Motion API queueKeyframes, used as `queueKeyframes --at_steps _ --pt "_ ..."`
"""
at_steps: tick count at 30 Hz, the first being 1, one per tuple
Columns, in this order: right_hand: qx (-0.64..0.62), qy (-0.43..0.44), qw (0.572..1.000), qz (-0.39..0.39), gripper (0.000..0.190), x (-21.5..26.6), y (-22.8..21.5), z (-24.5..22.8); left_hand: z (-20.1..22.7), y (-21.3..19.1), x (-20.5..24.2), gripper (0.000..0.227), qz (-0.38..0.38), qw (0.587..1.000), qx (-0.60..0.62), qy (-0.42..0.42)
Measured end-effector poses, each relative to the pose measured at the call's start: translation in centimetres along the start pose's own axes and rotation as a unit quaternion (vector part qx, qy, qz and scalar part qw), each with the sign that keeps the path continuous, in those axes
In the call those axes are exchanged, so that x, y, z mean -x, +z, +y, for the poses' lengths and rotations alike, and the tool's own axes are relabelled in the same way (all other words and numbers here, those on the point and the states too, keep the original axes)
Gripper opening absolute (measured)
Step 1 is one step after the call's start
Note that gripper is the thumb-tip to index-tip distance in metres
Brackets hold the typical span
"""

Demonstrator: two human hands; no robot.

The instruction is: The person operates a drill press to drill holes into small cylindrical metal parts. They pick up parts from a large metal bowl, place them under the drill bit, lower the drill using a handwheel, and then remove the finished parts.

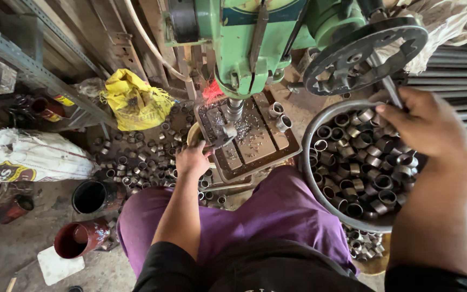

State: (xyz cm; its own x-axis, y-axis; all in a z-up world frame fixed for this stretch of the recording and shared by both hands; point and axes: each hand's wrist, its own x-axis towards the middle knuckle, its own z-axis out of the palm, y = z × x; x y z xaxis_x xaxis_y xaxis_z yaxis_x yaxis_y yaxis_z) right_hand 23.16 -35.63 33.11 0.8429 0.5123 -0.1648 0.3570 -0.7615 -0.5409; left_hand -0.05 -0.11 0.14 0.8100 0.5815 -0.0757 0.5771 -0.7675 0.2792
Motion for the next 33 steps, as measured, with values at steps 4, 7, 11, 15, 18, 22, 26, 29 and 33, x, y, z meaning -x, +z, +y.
queueKeyframes --at_steps 4,7,11,15,18,22,26,29,33 --pt "-0.048 -0.02 0.998 -0.017 0.019 -0.3 -0.2 0.8 0.0 -0.3 0.0 0.031 -0.003 1.0 0.014 -0.008" --pt "-0.11 -0.031 0.993 -0.006 0.014 -1.8 2.0 2.6 -0.1 -0.1 0.1 0.03 0.008 1.0 0.023 -0.008" --pt "-0.183 -0.167 0.964 0.1 0.007 -3.2 6.8 4.4 -0.5 0.7 0.3 0.031 0.053 0.998 0.014 0.012" --pt "-0.168 -0.146 0.962 0.157 0.007 -3.0 7.3 4.6 -0.5 0.8 0.2 0.03 0.073 0.997 0.02 0.018" --pt "-0.174 -0.154 0.956 0.179 0.005 -3.4 8.2 4.8 -0.3 0.5 0.2 0.031 0.049 0.998 0.028 0.006" --pt "-0.205 -0.155 0.946 0.197 0.005 -4.2 9.6 5.4 -0.3 0.3 0.3 0.032 0.035 0.999 0.002 0.007" --pt "-0.18 -0.2 0.934 0.235 0.004 -5.0 10.5 6.0 -0.1 0.1 0.2 0.032 0.031 0.999 0.001 0.005" --pt "-0.194 -0.187 0.933 0.24 0.007 -5.3 10.9 5.9 0.1 -0.3 0.2 0.03 0.024 1.0 -0.003 0.004" --pt "-0.166 -0.206 0.927 0.266 0.006 -5.4 11.1 5.8 0.3 -0.7 0.6 0.028 0.002 1.0 0.011 -0.01"
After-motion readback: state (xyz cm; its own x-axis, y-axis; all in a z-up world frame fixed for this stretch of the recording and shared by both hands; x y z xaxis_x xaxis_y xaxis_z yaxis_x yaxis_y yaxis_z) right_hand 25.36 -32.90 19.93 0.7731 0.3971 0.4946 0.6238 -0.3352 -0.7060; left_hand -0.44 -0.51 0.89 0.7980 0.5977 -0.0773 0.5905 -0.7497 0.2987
